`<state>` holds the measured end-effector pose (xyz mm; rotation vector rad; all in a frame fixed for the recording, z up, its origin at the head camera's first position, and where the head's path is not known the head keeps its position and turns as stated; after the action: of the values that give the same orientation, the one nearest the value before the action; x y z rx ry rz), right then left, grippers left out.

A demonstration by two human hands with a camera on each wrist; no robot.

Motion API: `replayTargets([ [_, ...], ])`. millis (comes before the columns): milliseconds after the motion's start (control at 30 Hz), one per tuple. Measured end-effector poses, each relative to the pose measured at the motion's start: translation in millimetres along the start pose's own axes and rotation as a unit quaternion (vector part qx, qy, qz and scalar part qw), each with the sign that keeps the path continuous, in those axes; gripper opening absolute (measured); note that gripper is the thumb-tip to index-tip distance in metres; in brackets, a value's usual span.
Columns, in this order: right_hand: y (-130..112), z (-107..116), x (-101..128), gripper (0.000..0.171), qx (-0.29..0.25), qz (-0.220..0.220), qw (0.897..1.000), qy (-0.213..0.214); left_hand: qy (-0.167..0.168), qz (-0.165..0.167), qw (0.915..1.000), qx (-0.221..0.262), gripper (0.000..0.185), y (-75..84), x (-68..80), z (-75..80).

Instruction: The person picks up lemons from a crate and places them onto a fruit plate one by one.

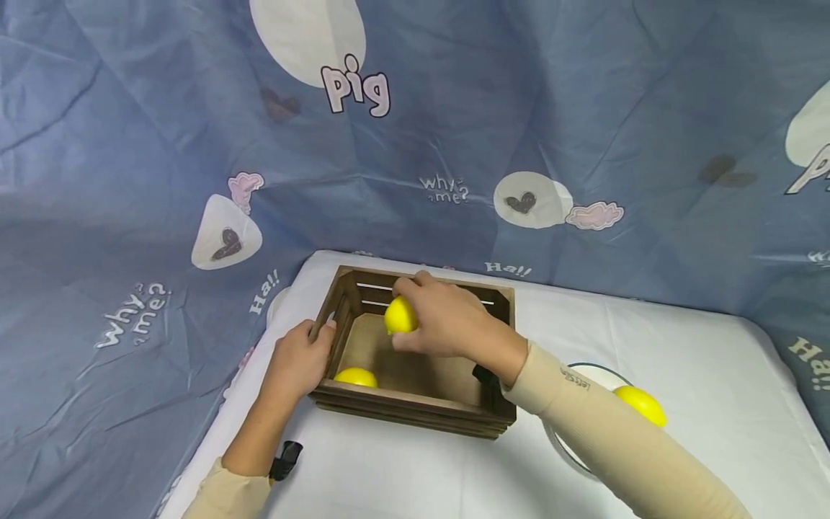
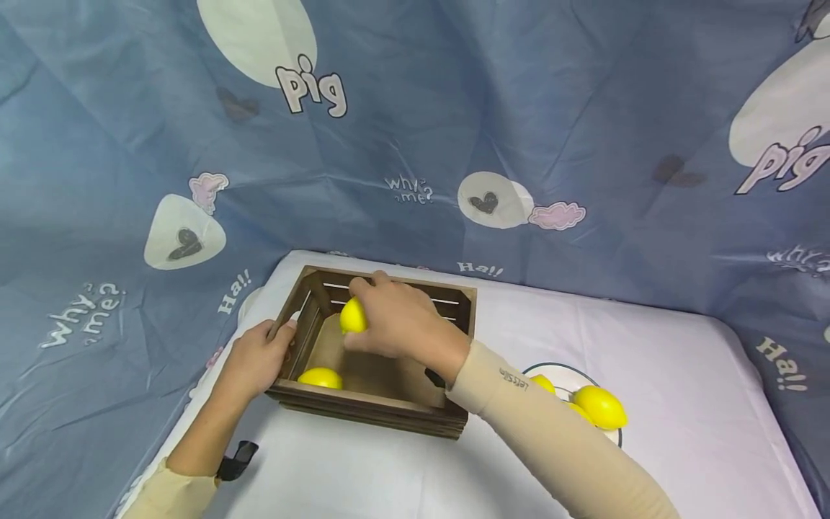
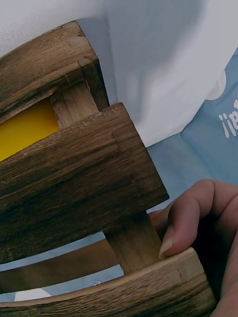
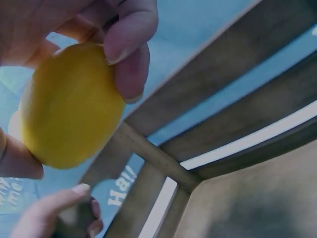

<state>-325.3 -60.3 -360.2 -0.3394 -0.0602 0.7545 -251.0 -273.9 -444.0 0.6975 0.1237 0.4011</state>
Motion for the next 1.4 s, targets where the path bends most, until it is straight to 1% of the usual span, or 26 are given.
replayTargets([
  [100, 5.3, 16.0, 18.7, 0.056, -0.022, -0.001, 0.999, 0.034, 0.000, 0.000, 1.0000, -0.002, 0.046, -1.2, -0.9, -0.5],
  [167, 9.0, 26.3, 31.9, 0.056, -0.027, -0.004, 0.998, 0.061, 0.000, 0.000, 1.0000, -0.004, 0.046, -1.8, -1.5, -0.5],
  [300, 18.3, 45.0, 61.4, 0.054, -0.047, -0.018, 0.992, 0.114, -0.002, 0.002, 1.0000, -0.005, 0.045, -3.1, -1.9, -0.6],
  [467, 35.9, 63.3, 106.0, 0.054, -0.070, -0.028, 0.980, 0.183, -0.004, 0.004, 1.0000, -0.006, 0.045, -4.7, -0.6, -1.4],
  [567, 50.8, 69.0, 135.0, 0.057, -0.069, -0.039, 0.971, 0.226, -0.004, 0.002, 1.0000, -0.007, 0.046, -5.6, 0.6, -2.2],
  [633, 61.3, 69.1, 153.3, 0.059, -0.065, -0.052, 0.965, 0.247, -0.006, 0.002, 1.0000, -0.007, 0.048, -5.9, 1.3, -2.8],
  [700, 71.3, 66.8, 170.3, 0.062, -0.061, -0.069, 0.960, 0.263, -0.007, 0.000, 1.0000, -0.007, 0.049, -5.9, 1.7, -3.1],
  [800, 84.8, 59.6, 191.7, 0.065, -0.057, -0.093, 0.956, 0.274, -0.007, -0.005, 0.9999, -0.006, 0.049, -4.5, 1.5, -3.1],
  [900, 95.8, 50.0, 207.4, 0.068, -0.051, -0.112, 0.954, 0.275, -0.005, -0.011, 0.9999, -0.008, 0.048, -2.5, 0.8, -2.3],
  [1067, 110.6, 30.3, 225.4, 0.068, -0.029, -0.138, 0.954, 0.265, -0.006, -0.011, 0.9999, -0.009, 0.046, -0.7, 0.6, -1.5],
  [1400, 135.1, -14.5, 252.7, 0.062, 0.031, -0.186, 0.947, 0.260, -0.003, -0.011, 0.9999, -0.009, 0.046, 2.6, 1.1, -0.6],
])
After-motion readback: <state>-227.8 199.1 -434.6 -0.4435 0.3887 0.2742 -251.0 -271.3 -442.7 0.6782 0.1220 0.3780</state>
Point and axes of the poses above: each hand's wrist, its own x-axis away from the middle knuckle, its own z-axis out of the back of the hand, y = z × x, the point moved 7 cm from there along -x, towards the middle knuckle, and after that the axes turned 6 degrees about y, right-handed, at the moved point
